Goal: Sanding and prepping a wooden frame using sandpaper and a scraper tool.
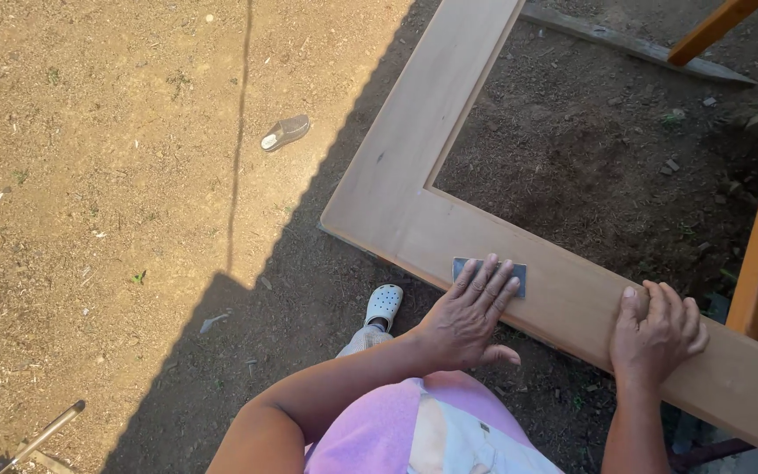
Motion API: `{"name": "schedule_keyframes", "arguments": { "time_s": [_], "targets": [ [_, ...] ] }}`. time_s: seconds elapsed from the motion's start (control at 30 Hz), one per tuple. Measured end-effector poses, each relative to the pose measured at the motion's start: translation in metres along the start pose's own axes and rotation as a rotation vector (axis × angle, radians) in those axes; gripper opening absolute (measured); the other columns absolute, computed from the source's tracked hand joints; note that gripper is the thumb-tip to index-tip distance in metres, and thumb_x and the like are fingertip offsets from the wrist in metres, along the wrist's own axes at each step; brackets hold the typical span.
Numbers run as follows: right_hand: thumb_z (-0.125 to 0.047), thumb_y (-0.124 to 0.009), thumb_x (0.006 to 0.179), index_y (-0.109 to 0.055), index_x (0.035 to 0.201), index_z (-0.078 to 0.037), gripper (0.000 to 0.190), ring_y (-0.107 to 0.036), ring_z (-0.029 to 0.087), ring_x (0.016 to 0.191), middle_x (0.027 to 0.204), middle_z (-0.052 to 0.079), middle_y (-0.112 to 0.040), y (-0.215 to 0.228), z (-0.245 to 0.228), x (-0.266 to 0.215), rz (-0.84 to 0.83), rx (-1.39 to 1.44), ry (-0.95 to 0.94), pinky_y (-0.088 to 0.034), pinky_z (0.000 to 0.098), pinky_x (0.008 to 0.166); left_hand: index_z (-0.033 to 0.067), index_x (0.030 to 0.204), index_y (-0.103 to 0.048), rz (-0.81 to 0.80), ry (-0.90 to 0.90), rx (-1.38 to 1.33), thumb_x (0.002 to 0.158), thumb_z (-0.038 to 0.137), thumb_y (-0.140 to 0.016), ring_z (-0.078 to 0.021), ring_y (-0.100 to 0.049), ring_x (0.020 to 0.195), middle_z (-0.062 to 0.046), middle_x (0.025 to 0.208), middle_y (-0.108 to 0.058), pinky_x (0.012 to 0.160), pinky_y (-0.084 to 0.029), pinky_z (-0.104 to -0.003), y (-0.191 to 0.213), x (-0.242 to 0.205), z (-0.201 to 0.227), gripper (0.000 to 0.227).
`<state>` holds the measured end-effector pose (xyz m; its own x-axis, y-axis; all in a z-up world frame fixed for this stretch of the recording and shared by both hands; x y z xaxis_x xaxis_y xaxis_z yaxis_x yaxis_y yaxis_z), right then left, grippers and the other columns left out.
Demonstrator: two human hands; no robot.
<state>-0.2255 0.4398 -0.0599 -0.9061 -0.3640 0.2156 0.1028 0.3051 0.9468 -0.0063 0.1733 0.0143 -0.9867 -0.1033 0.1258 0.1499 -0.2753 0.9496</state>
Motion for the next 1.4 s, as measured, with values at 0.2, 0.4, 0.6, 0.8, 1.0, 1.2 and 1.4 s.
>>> {"name": "schedule_keyframes", "arguments": {
  "time_s": [0.2, 0.4, 0.6, 0.8, 1.0, 1.2, 1.4],
  "targets": [
    [-0.047, -0.056, 0.116, -0.068, 0.132, -0.010, 0.042, -0.033, 0.035, 0.154, 0.152, 0.008, -0.058, 0.008, -0.010, -0.002, 0.000, 0.009, -0.004, -0.013, 0.0573, 0.127, -0.0046, 0.161, -0.028, 0.088, 0.142, 0.047, 0.096, 0.078, -0.035, -0.0369, -0.011, 0.161, -0.024, 0.170, -0.023, 0.131, -0.004, -0.051, 0.005, 0.009, -0.083, 0.106],
    [-0.048, -0.056, 0.117, -0.068, 0.132, -0.010, 0.042, -0.034, 0.035, 0.154, 0.150, 0.007, -0.058, 0.003, -0.004, -0.001, 0.000, -0.001, -0.009, -0.012, 0.0566, 0.128, -0.0062, 0.158, -0.024, 0.088, 0.399, 0.120, 0.095, 0.078, -0.033, -0.0413, -0.005, 0.157, -0.027, 0.167, -0.018, 0.125, -0.001, -0.054, 0.014, 0.022, -0.135, 0.106],
    [-0.047, -0.056, 0.117, -0.068, 0.131, -0.011, 0.041, -0.035, 0.035, 0.154, 0.147, 0.008, -0.059, -0.003, 0.002, -0.001, 0.005, -0.025, 0.001, -0.013, 0.0575, 0.128, -0.0082, 0.159, -0.026, 0.040, 0.099, 0.008, 0.093, 0.080, -0.031, -0.0416, -0.005, 0.160, -0.027, 0.169, -0.019, 0.129, -0.001, -0.053, 0.016, 0.001, -0.064, 0.110],
    [-0.045, -0.058, 0.117, -0.068, 0.131, -0.013, 0.037, -0.037, 0.035, 0.154, 0.148, 0.005, -0.060, -0.004, 0.005, -0.003, 0.010, -0.038, 0.001, -0.014, 0.0578, 0.129, -0.0074, 0.159, -0.028, 0.127, 0.288, 0.070, 0.097, 0.076, -0.034, -0.0425, -0.009, 0.159, -0.027, 0.169, -0.020, 0.129, -0.004, -0.053, 0.030, -0.014, -0.129, 0.105],
    [-0.042, -0.056, 0.118, -0.067, 0.131, -0.014, 0.034, -0.039, 0.033, 0.150, 0.147, 0.004, -0.059, -0.012, 0.018, -0.004, 0.030, -0.043, 0.011, -0.015, 0.0578, 0.131, -0.0089, 0.158, -0.027, 0.230, 0.538, -0.004, 0.102, 0.060, -0.047, -0.0451, -0.017, 0.156, -0.031, 0.166, -0.024, 0.126, -0.012, -0.054, 0.037, -0.034, -0.170, 0.091],
    [-0.042, -0.054, 0.120, -0.065, 0.130, -0.014, 0.032, -0.039, 0.031, 0.147, 0.145, 0.003, -0.058, -0.006, 0.008, -0.009, 0.029, -0.077, -0.008, -0.016, 0.0563, 0.134, 0.0018, 0.160, -0.030, 0.090, 0.839, -0.513, 0.096, 0.055, -0.053, -0.0372, -0.046, 0.143, -0.025, 0.151, -0.049, 0.119, -0.034, -0.049, 0.065, 0.002, -0.212, 0.087],
    [-0.048, -0.050, 0.122, -0.068, 0.132, -0.017, 0.038, -0.039, 0.032, 0.152, 0.146, 0.004, -0.059, -0.007, 0.000, -0.007, 0.024, -0.116, -0.065, -0.015, 0.0550, 0.134, -0.0057, 0.158, -0.024, -0.025, 0.764, -0.858, 0.096, 0.062, -0.053, -0.0384, -0.044, 0.145, -0.030, 0.157, -0.038, 0.117, -0.036, -0.045, 0.034, 0.087, -0.286, 0.096]
  ]
}}
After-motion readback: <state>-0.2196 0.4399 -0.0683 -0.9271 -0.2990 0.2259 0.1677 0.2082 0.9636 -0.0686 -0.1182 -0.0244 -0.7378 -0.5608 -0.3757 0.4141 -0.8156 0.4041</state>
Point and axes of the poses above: each hand's wrist, its own x-axis towards the middle knuckle, its own y-axis out of the back of the hand, z = x × y, the point moved 2 cm from there along x, towards the middle knuckle
